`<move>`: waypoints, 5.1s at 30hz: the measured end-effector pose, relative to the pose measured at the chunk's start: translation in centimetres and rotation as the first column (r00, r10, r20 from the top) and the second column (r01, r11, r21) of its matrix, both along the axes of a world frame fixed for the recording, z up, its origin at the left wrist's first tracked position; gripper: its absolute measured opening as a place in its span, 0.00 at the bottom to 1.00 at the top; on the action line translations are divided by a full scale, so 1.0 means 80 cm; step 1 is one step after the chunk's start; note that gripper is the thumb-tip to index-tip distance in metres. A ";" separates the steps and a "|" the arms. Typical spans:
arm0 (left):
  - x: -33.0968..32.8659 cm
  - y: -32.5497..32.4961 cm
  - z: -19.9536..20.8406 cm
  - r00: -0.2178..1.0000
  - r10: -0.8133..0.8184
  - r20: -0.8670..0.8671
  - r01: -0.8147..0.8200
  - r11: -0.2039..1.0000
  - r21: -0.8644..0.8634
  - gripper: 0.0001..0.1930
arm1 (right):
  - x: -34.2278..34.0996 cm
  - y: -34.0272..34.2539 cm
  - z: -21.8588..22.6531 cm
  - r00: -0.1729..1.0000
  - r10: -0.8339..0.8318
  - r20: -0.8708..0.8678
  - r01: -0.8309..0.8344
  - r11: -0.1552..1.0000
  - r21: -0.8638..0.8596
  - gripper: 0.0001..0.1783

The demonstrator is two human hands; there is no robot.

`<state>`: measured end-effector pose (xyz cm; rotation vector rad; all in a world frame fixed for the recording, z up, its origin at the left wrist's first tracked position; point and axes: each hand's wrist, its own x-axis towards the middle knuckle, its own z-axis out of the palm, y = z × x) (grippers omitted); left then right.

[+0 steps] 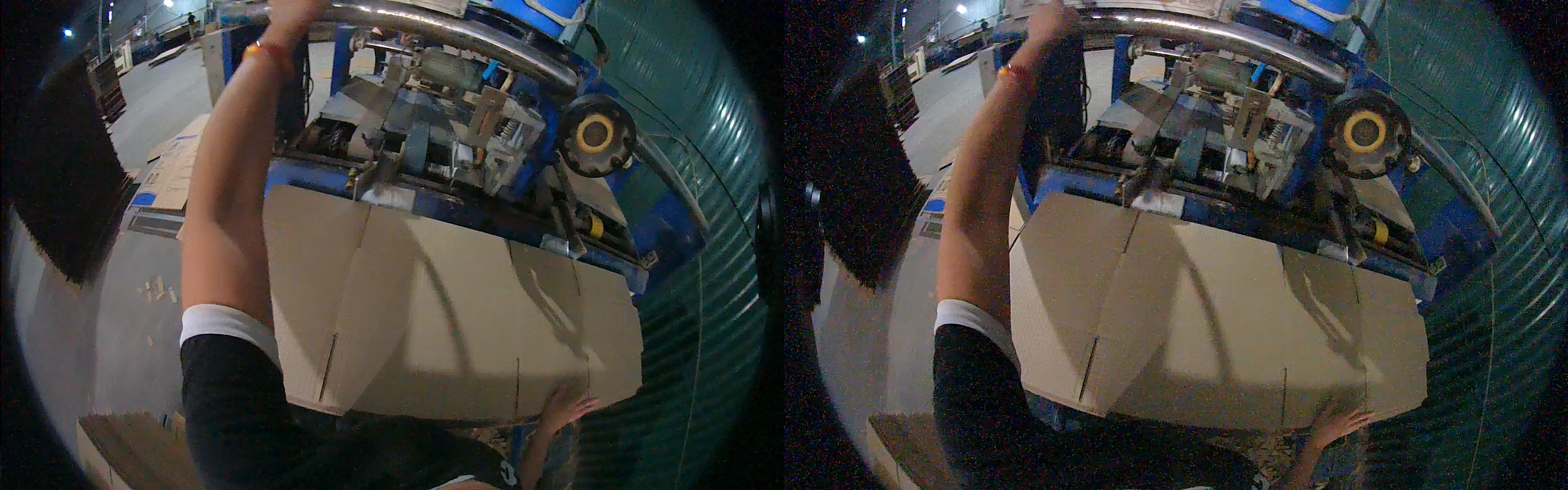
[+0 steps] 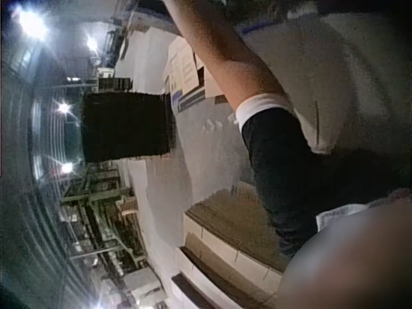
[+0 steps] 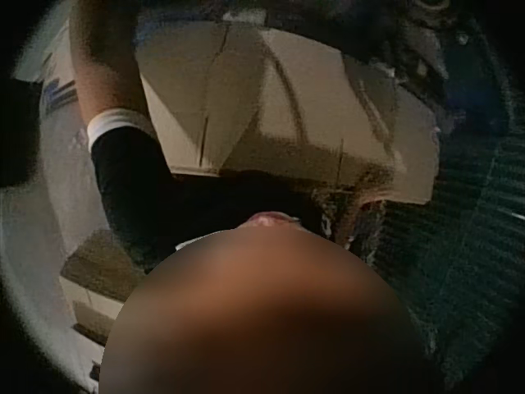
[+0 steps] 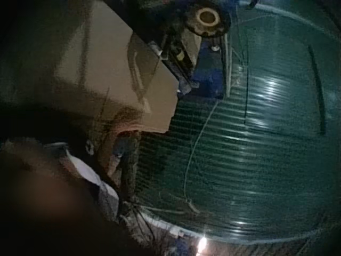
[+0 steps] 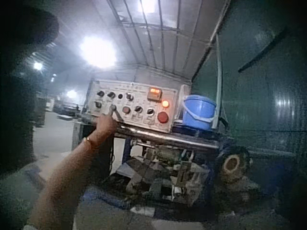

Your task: The person repeatedly picks up flat cardboard sheets from a nearby stack and places them onto a conveyor-fed machine. They align each sheet with both hands before releasing it onto the moving surface. The process continues with multiple sheets throughout the clip.

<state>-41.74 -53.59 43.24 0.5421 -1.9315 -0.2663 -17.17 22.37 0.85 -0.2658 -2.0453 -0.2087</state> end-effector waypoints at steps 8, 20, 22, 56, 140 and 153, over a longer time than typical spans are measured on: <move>0.298 0.133 -0.228 0.847 -0.525 0.081 0.530 0.825 -0.198 0.37 | -0.013 0.057 0.021 0.973 0.230 0.012 -0.143 0.642 -0.753 0.33; 0.473 0.222 -0.396 1.000 0.011 -0.017 0.003 0.756 0.655 0.31 | -0.007 0.055 0.054 0.956 0.168 0.239 0.055 0.700 -0.712 0.36; 0.455 0.230 -0.400 0.994 -0.042 -0.100 0.105 0.612 0.784 0.30 | -0.006 0.053 0.046 0.966 0.256 0.017 -0.159 0.648 -0.745 0.34; 0.481 0.178 -0.351 0.994 -0.108 0.031 0.073 0.830 0.552 0.32 | -0.063 0.172 0.121 0.997 0.070 -0.031 -0.067 0.600 -0.797 0.32; 0.175 0.317 -0.334 0.724 -0.176 0.667 0.475 0.828 -0.297 0.40 | -0.260 -0.117 0.158 0.636 0.345 0.690 -0.554 0.827 0.098 0.30; 0.497 0.181 -0.450 0.684 0.361 0.634 -0.555 0.821 0.131 0.37 | -0.097 0.250 0.034 0.981 -0.080 0.176 0.133 0.940 -0.313 0.27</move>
